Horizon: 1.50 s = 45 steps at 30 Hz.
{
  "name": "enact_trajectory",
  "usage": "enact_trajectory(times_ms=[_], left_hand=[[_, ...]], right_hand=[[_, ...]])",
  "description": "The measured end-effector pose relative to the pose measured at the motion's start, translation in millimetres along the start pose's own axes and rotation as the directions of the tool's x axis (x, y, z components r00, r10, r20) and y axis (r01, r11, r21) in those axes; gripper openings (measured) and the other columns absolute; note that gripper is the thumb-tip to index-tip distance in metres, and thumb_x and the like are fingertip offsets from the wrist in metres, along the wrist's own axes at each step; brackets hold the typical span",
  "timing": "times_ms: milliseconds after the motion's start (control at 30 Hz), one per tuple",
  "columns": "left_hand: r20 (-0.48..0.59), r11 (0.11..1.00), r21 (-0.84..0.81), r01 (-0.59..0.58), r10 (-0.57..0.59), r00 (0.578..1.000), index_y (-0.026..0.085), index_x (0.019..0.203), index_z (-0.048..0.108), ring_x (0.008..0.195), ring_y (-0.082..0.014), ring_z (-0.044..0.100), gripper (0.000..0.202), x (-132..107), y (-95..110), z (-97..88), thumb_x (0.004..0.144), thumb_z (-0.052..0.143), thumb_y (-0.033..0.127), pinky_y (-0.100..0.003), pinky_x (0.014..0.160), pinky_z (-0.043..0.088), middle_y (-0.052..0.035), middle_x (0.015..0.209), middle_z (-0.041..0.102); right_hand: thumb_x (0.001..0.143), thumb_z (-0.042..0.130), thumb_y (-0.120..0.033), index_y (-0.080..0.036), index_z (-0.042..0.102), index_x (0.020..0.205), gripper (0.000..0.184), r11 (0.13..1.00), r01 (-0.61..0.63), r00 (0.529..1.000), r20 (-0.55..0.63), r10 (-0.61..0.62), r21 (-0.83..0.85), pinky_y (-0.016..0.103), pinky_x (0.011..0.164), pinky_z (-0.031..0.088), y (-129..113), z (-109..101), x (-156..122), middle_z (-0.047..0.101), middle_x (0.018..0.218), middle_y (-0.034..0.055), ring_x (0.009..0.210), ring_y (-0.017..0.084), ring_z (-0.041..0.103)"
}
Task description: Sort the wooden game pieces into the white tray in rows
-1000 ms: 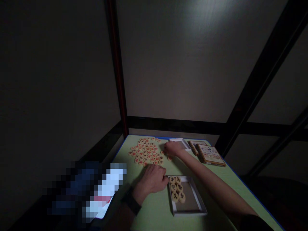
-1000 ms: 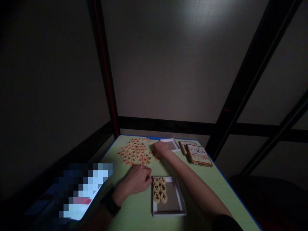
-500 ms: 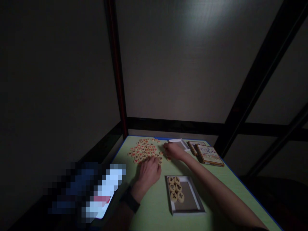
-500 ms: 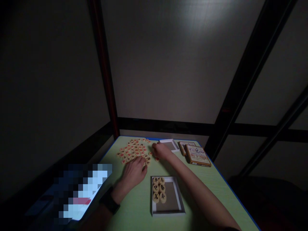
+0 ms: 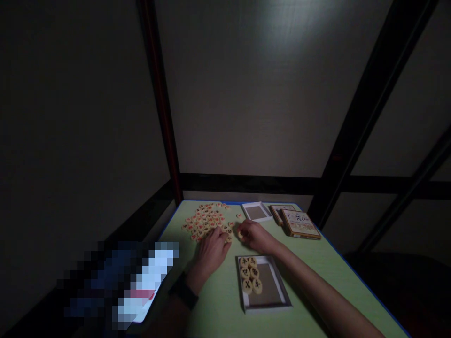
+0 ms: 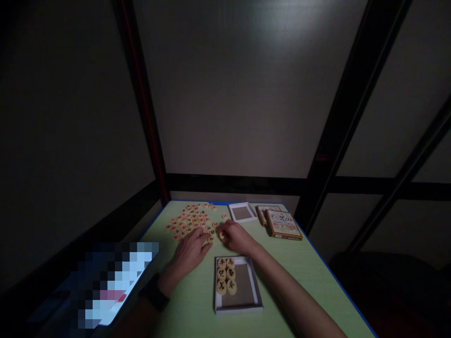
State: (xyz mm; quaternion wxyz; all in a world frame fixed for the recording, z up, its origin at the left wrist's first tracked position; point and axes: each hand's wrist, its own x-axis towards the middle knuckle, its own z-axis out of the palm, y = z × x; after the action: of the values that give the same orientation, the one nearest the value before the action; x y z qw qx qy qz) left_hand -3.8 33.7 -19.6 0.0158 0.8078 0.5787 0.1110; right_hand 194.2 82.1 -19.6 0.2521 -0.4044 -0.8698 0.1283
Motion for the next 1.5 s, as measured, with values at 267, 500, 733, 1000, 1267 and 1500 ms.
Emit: enact_trajectory(times_ms=[267,500,733,1000,1267,1500], left_hand=[[-0.022,1.0,-0.026,0.002,-0.002,1.0,0.022,0.114,0.068,0.113,-0.0229,0.06,0.025,2,-4,8.0,0.097,0.053,0.031,-0.034,0.097,0.048,-0.0076,0.12,0.062],[-0.026,1.0,-0.02,-0.009,0.008,1.0,0.021,0.113,0.067,0.113,-0.0219,0.059,0.023,2,-4,8.0,0.098,0.053,0.031,-0.032,0.097,0.047,-0.0073,0.119,0.061],[-0.01,1.0,-0.01,0.002,-0.002,1.0,0.021,0.107,0.066,0.112,-0.0218,0.059,0.019,1,-3,4.0,0.098,0.053,0.031,-0.032,0.094,0.048,-0.0071,0.118,0.061],[0.003,1.0,-0.015,0.014,-0.014,1.0,0.02,0.105,0.065,0.111,-0.0221,0.059,0.019,-1,-1,2.0,0.097,0.055,0.035,-0.032,0.094,0.047,-0.0069,0.117,0.062],[-0.008,1.0,-0.002,-0.004,0.004,1.0,0.02,0.105,0.065,0.111,-0.0213,0.059,0.02,0,-3,5.2,0.097,0.055,0.036,-0.031,0.094,0.046,-0.0066,0.116,0.062],[-0.009,1.0,-0.002,-0.007,0.007,1.0,0.02,0.103,0.065,0.111,-0.022,0.059,0.02,0,-3,5.3,0.098,0.052,0.035,-0.032,0.092,0.046,-0.0075,0.116,0.061]], right_hand=[[0.063,0.059,0.004,-0.016,0.071,0.089,0.035,1.0,0.016,1.0,-0.006,-0.016,0.012,0.022,0.067,0.044,-1,2,-1,0.067,0.084,0.0048,0.073,0.016,0.06],[0.065,0.057,0.005,-0.016,0.073,0.091,0.037,0.999,0.035,0.999,-0.004,-0.034,0.038,0.022,0.068,0.046,-6,-1,-2,0.069,0.086,0.0053,0.075,0.016,0.062],[0.065,0.058,0.005,-0.016,0.074,0.093,0.038,0.999,0.006,1.0,0.004,-0.006,0.046,0.024,0.071,0.047,-4,-1,-1,0.07,0.089,0.0059,0.077,0.017,0.062],[0.065,0.058,0.004,-0.016,0.074,0.089,0.035,0.999,-0.001,1.0,-0.004,0.001,0.039,0.024,0.07,0.046,-8,-3,-1,0.07,0.088,0.0062,0.075,0.017,0.062],[0.067,0.059,0.003,-0.016,0.074,0.09,0.034,0.999,-0.001,1.0,-0.011,0.002,0.046,0.023,0.069,0.046,-9,-4,-1,0.072,0.089,0.0068,0.075,0.017,0.063],[0.065,0.058,0.003,-0.016,0.074,0.089,0.034,0.999,-0.007,1.0,-0.01,0.007,0.047,0.023,0.068,0.045,-8,-3,-1,0.072,0.087,0.0062,0.074,0.017,0.063]])
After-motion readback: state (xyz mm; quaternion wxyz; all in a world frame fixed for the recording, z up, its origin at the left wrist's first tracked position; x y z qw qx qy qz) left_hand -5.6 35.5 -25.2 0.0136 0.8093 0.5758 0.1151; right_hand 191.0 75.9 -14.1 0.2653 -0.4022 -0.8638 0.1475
